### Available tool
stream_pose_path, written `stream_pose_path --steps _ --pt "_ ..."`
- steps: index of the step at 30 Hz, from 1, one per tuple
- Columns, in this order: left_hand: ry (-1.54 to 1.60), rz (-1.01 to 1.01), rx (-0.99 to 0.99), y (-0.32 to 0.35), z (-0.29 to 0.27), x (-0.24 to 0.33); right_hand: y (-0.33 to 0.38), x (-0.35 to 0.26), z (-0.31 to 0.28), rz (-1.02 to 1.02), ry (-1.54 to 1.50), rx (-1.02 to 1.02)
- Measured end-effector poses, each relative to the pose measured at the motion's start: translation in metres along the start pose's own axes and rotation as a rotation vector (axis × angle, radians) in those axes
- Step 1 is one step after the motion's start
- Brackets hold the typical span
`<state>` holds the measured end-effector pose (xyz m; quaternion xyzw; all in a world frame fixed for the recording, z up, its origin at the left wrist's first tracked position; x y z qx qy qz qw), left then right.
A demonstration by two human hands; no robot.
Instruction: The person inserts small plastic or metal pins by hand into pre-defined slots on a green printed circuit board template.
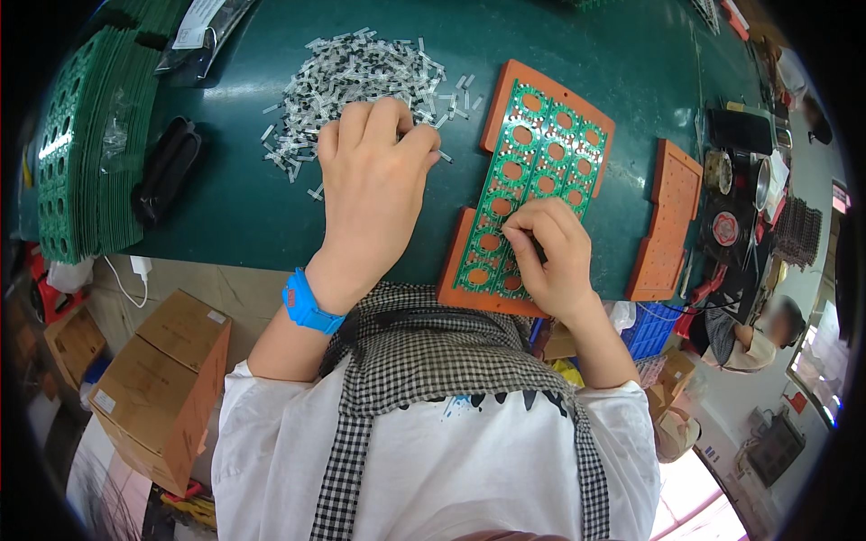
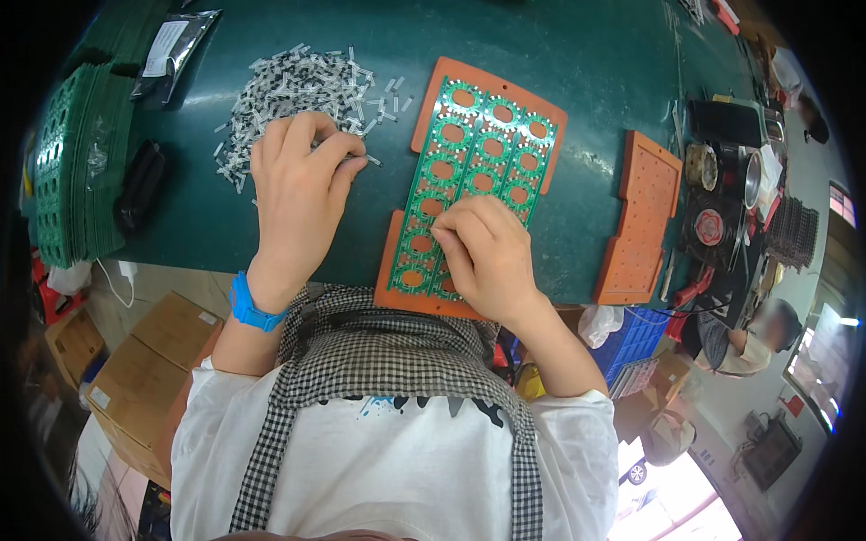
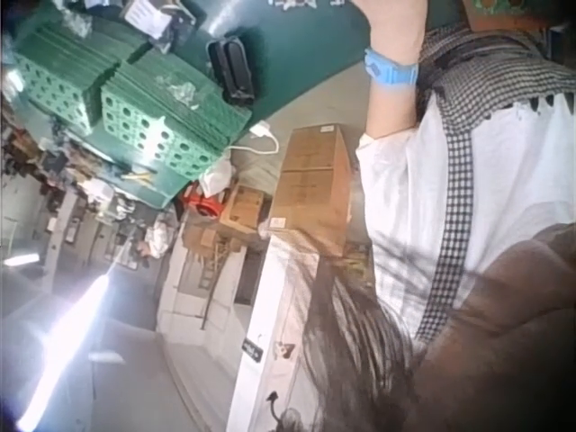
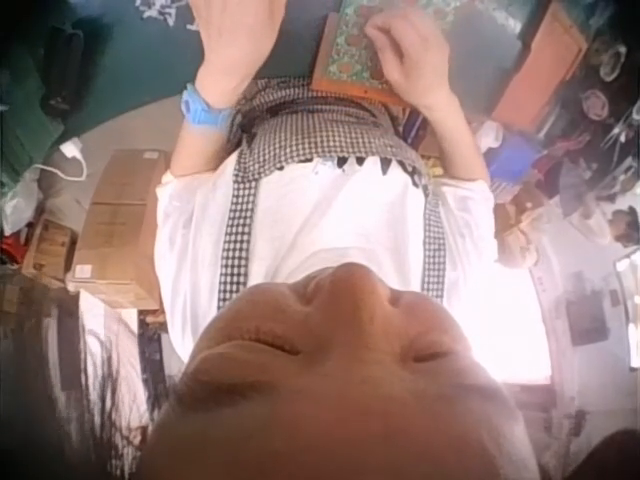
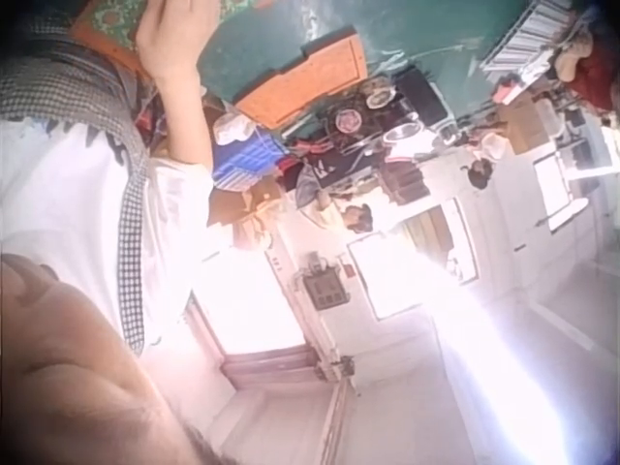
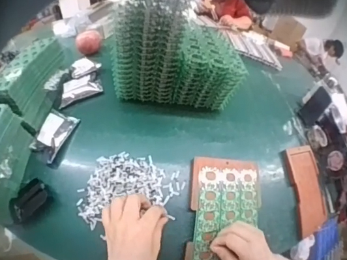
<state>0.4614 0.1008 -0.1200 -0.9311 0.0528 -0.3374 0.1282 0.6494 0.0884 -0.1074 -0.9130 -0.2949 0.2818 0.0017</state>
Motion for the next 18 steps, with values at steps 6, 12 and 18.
stream_pose_path --steps 6,12,18 --pt "0.052 0.028 0.000 0.000 0.001 0.000 -0.001 -0.001 0.002 0.007 0.000 0.012" --pt "0.503 -0.088 0.046 0.009 -0.005 -0.006 0.007 -0.006 0.004 -0.042 0.167 0.098" --pt "1.261 -0.560 -0.181 0.019 0.012 -0.008 0.005 -0.021 -0.004 -0.154 0.280 0.075"
Point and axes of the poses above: each hand's wrist, its own y-axis away from the middle knuckle, its own z-axis out of the palm, x = y × z, the point moved 5 cm from there along -y, towards the middle knuckle, and after that the axes turned 8 degrees about y, right-handed, at the moved point
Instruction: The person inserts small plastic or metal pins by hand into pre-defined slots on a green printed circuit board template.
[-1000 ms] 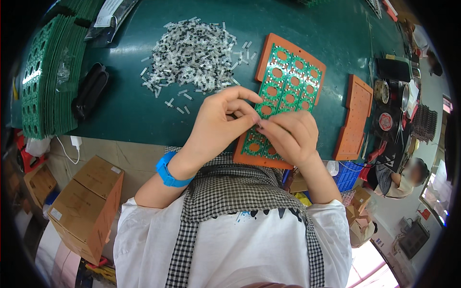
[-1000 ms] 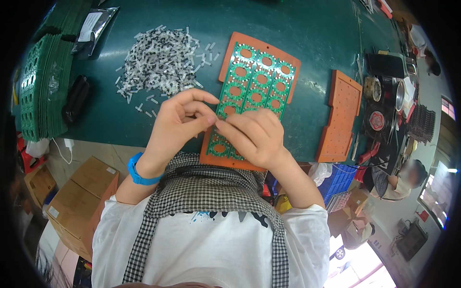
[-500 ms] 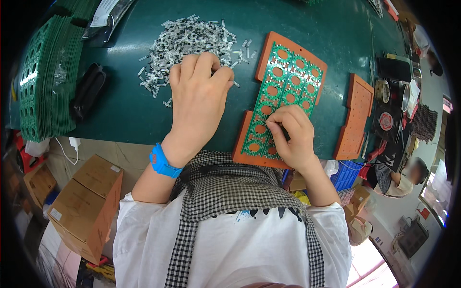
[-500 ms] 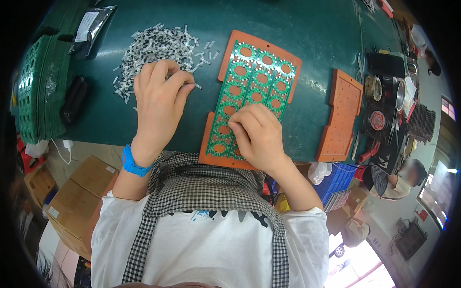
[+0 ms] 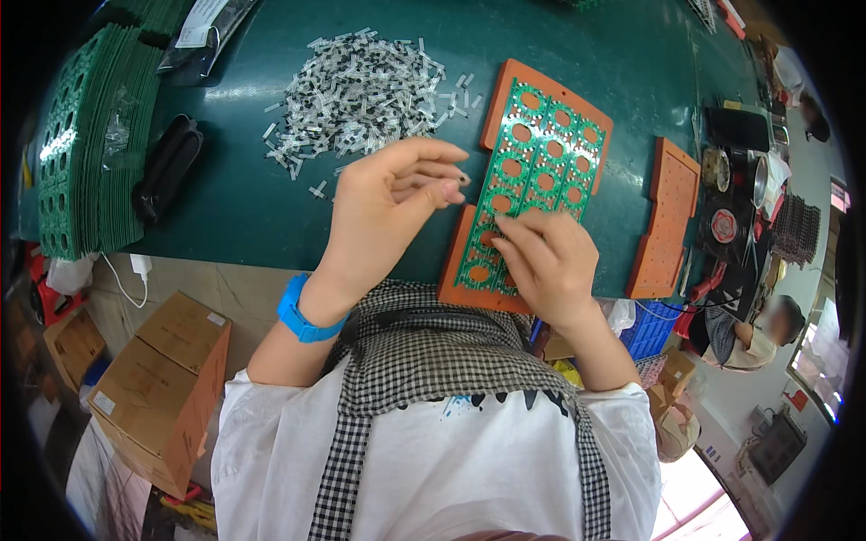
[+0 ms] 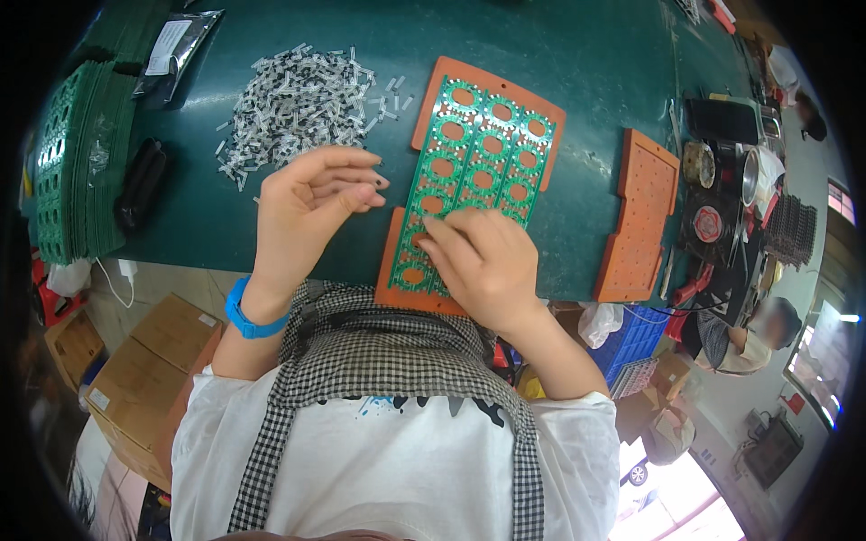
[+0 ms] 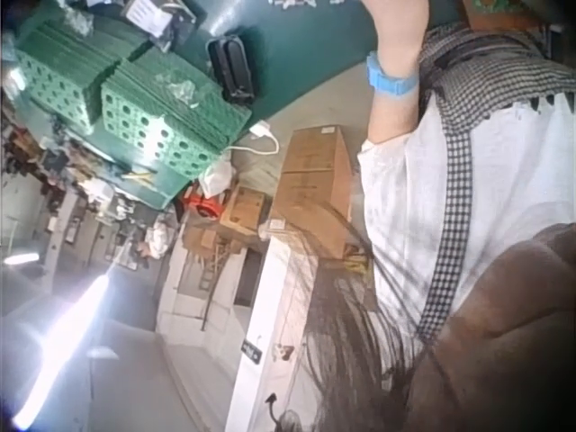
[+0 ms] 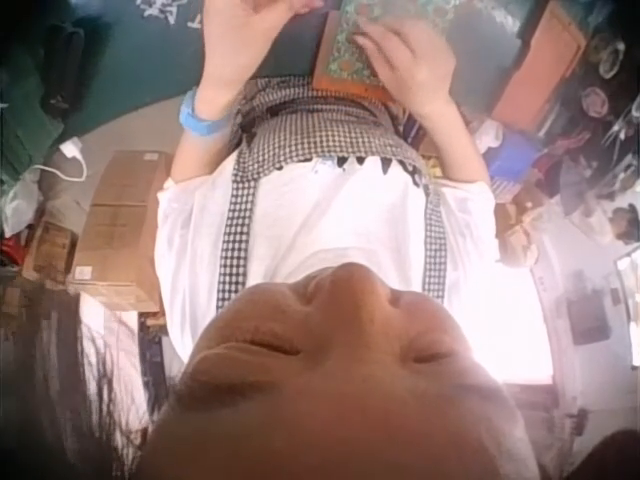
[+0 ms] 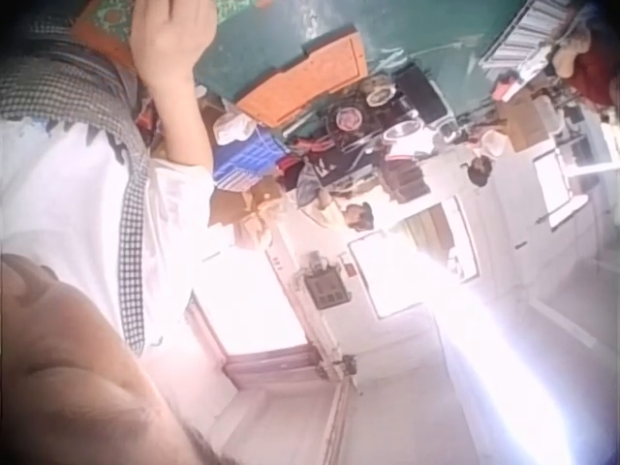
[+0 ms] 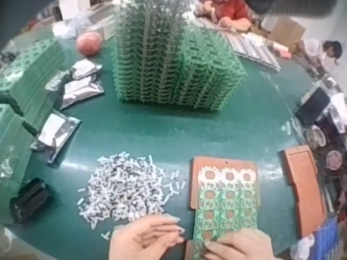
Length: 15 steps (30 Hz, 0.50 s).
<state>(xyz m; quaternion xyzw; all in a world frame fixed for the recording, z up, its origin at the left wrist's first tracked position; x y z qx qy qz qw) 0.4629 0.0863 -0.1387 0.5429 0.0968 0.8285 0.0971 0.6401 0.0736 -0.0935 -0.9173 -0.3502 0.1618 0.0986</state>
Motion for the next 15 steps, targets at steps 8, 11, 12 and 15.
stream_pose_path --steps 8,11,12,15 --pt "0.056 0.005 -0.135 0.011 0.018 -0.001 -0.019 0.004 0.006 0.323 -0.525 0.006" --pt "0.044 -0.027 -0.137 0.013 0.019 -0.001 -0.015 0.009 0.010 0.414 -0.523 -0.049" --pt "0.039 -0.051 -0.135 0.014 0.019 -0.002 -0.016 0.009 0.009 0.388 -0.510 -0.013" --pt "0.089 -0.078 -0.199 0.015 0.023 -0.008 -0.017 0.008 0.007 0.313 -0.544 0.023"
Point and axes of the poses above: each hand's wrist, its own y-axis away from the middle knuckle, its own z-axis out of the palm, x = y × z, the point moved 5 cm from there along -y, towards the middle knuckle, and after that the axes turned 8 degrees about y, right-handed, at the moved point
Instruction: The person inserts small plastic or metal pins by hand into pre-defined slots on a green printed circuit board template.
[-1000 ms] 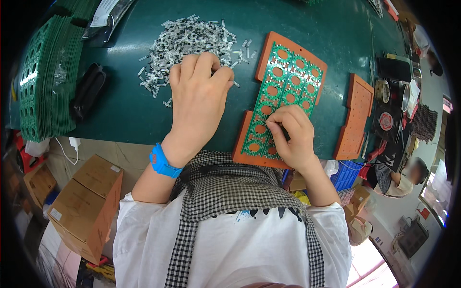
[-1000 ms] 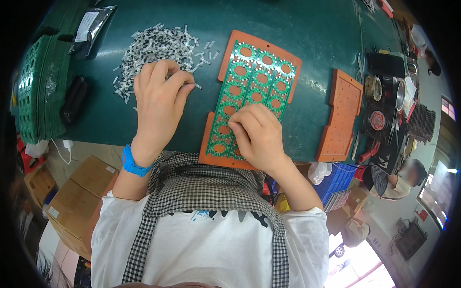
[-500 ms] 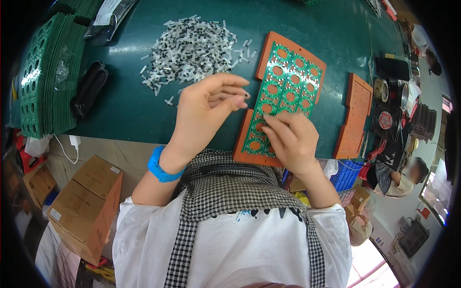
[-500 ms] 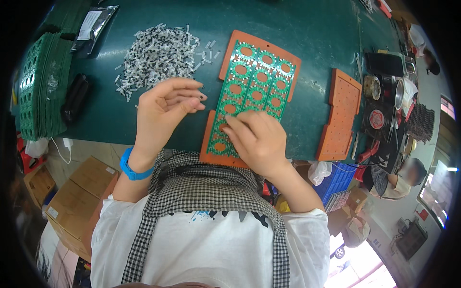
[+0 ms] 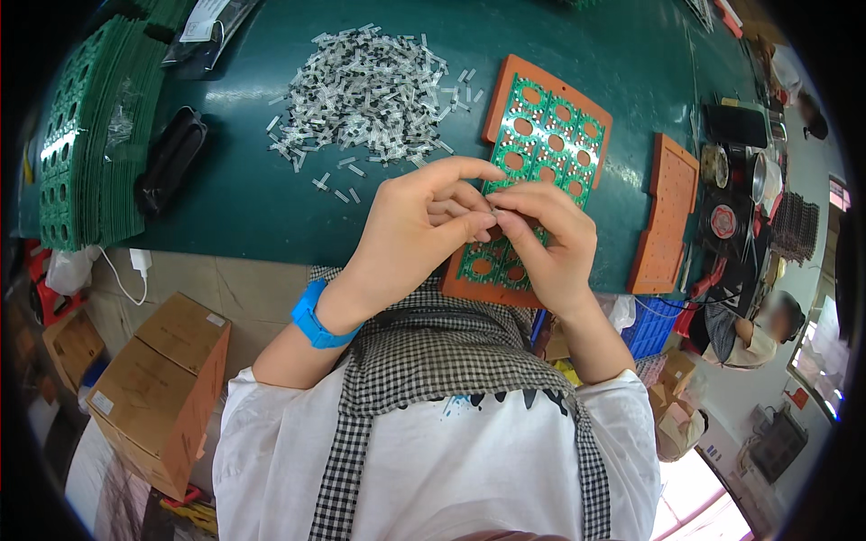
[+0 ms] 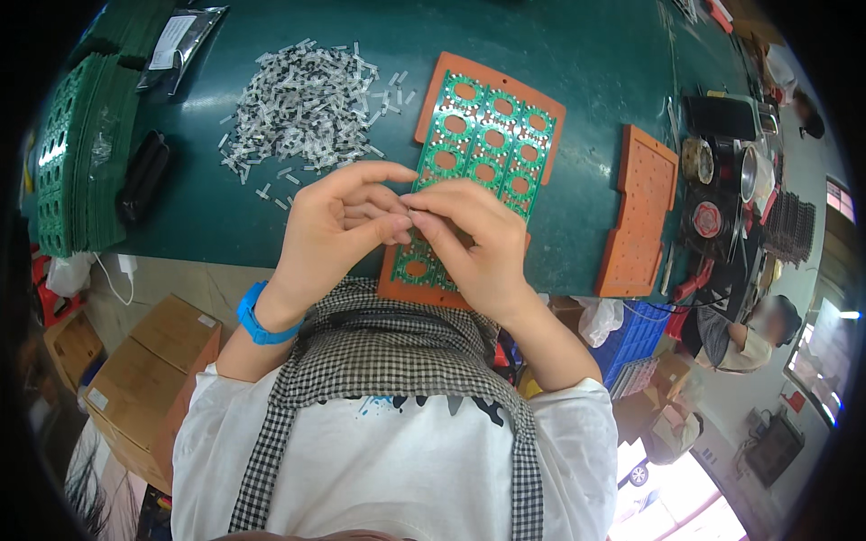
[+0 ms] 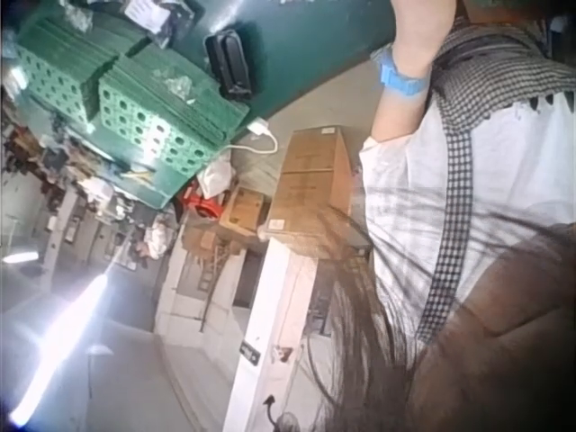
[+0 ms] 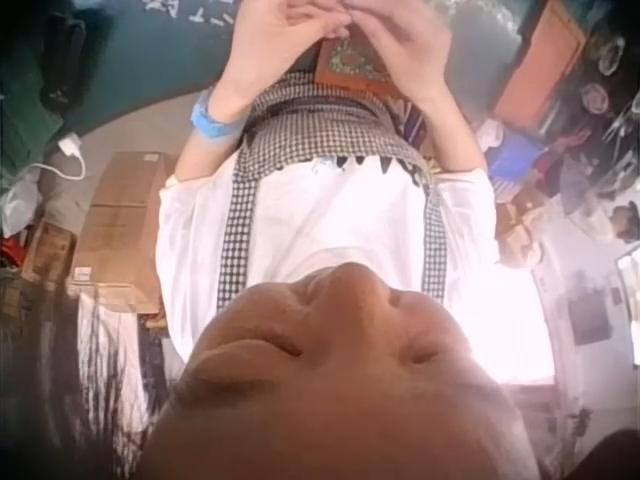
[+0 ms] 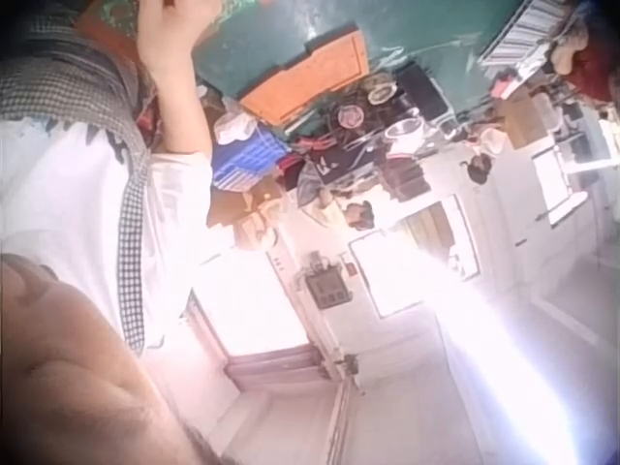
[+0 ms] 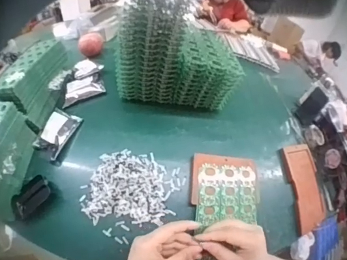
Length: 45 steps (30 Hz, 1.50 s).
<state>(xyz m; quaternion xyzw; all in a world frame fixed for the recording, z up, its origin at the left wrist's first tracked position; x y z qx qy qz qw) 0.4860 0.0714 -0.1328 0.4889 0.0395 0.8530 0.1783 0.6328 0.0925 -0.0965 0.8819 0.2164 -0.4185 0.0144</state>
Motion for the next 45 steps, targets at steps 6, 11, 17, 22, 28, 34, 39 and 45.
stream_pose_path --steps 6,11,17,22,28,34,39,45 --pt "-0.063 -0.015 0.024 0.000 -0.007 0.003 0.010 0.005 -0.009 0.112 -0.159 -0.112" --pt "-0.798 0.518 0.267 -0.003 -0.028 0.026 0.034 -0.001 -0.002 -0.073 0.267 -0.197" --pt "-0.962 0.711 0.369 0.003 -0.025 0.031 0.036 0.000 0.003 -0.102 0.288 -0.137" --pt "-0.597 0.485 0.280 0.001 -0.029 0.017 0.038 0.000 0.006 -0.106 0.306 -0.100" --pt "-0.065 0.066 0.110 0.002 -0.017 0.004 0.051 -0.002 0.008 -0.258 0.426 -0.008" --pt "0.108 -0.096 -0.069 0.009 0.007 -0.009 0.046 -0.015 -0.012 -0.350 0.391 0.090" --pt "-0.059 -0.197 -0.184 0.010 0.024 -0.008 0.049 -0.017 -0.018 -0.467 0.305 0.074" --pt "-0.276 -0.104 -0.193 0.015 0.039 -0.001 0.057 0.010 -0.022 0.228 -0.239 -0.060"
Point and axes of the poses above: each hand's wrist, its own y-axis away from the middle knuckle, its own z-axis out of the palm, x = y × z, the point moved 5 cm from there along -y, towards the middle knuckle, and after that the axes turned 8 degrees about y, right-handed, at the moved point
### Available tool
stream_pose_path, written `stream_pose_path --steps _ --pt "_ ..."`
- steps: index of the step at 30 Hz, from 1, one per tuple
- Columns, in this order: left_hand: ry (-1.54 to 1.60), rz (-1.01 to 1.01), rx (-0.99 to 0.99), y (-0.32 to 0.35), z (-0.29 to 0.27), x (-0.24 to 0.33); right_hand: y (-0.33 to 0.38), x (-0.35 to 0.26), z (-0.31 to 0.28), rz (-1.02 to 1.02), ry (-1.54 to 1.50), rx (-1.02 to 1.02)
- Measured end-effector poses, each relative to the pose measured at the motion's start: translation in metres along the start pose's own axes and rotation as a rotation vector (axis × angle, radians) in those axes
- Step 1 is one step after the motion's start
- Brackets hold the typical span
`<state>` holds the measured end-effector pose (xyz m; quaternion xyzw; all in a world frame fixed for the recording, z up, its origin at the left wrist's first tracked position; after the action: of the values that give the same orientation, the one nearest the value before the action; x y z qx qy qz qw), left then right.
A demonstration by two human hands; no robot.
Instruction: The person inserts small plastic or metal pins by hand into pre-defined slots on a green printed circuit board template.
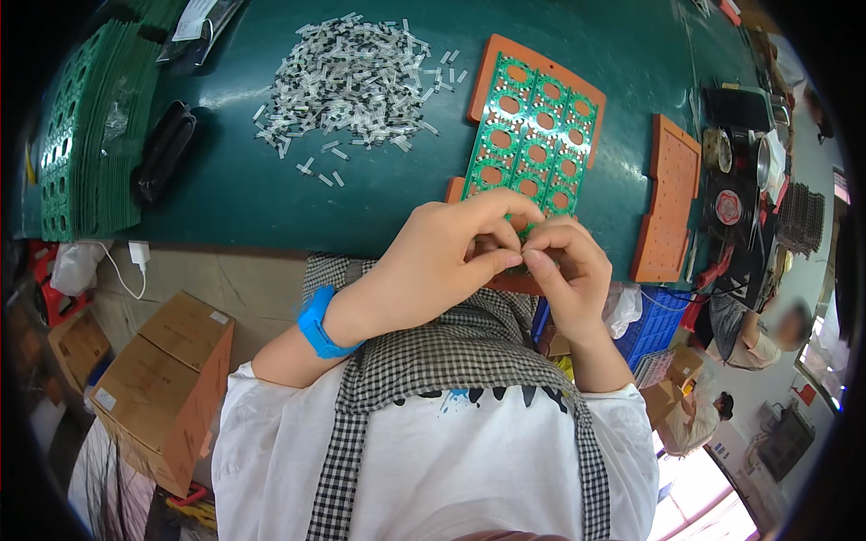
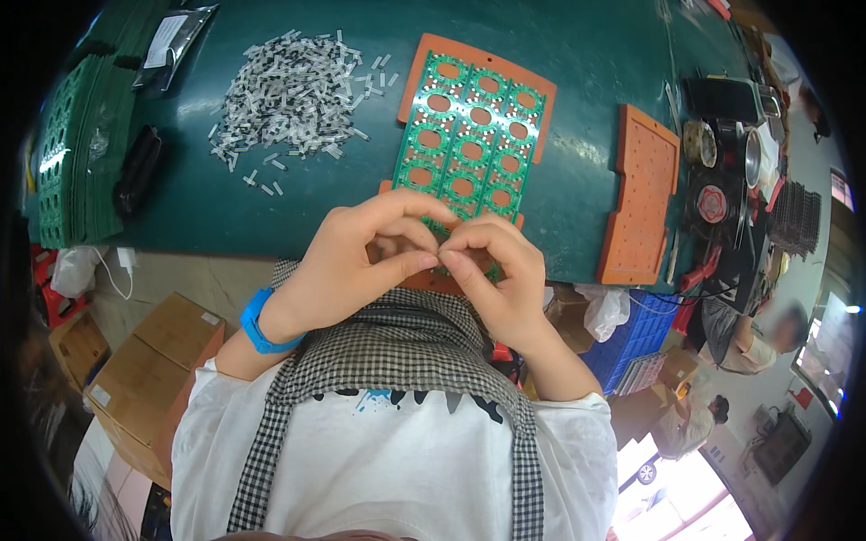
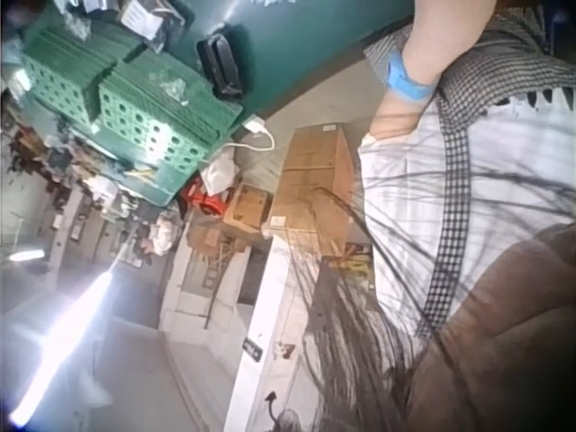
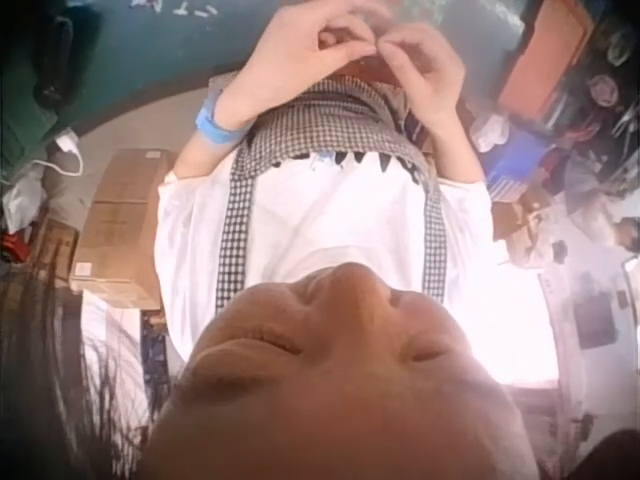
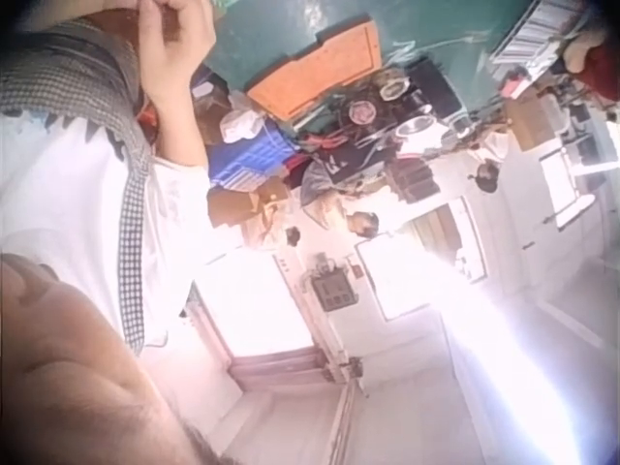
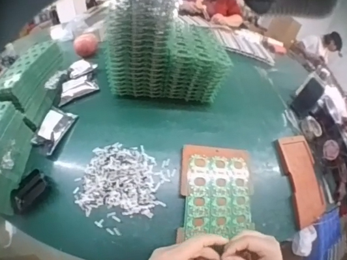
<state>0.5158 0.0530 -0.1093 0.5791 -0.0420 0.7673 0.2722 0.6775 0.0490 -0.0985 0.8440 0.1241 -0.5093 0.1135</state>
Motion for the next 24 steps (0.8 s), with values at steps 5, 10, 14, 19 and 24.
stream_pose_path --steps 5,10,14,19,24 --pt "-1.187 0.484 0.790 -0.001 -0.050 0.021 0.000 0.008 -0.004 -0.188 0.507 0.004" --pt "-1.161 0.435 0.776 -0.006 -0.072 0.010 0.001 0.007 0.000 -0.250 0.552 0.004" --pt "-1.144 0.457 0.770 -0.005 -0.072 0.012 0.001 0.009 0.001 -0.256 0.560 0.013" --pt "-1.186 0.543 0.766 -0.004 -0.073 0.013 0.007 0.011 0.004 -0.311 0.649 0.098" --pt "-1.160 0.600 0.739 -0.004 -0.072 0.014 0.016 0.007 0.004 -0.456 0.751 0.113"
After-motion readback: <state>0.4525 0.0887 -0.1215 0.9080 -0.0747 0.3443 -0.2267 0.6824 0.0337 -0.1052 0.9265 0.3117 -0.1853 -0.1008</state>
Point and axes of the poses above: each hand's wrist, its own y-axis away from the middle knuckle, its own z-axis out of the palm, x = y × z, the point moved 5 cm from there along -y, towards the middle knuckle, and after that the axes turned 8 degrees about y, right-handed, at the moved point
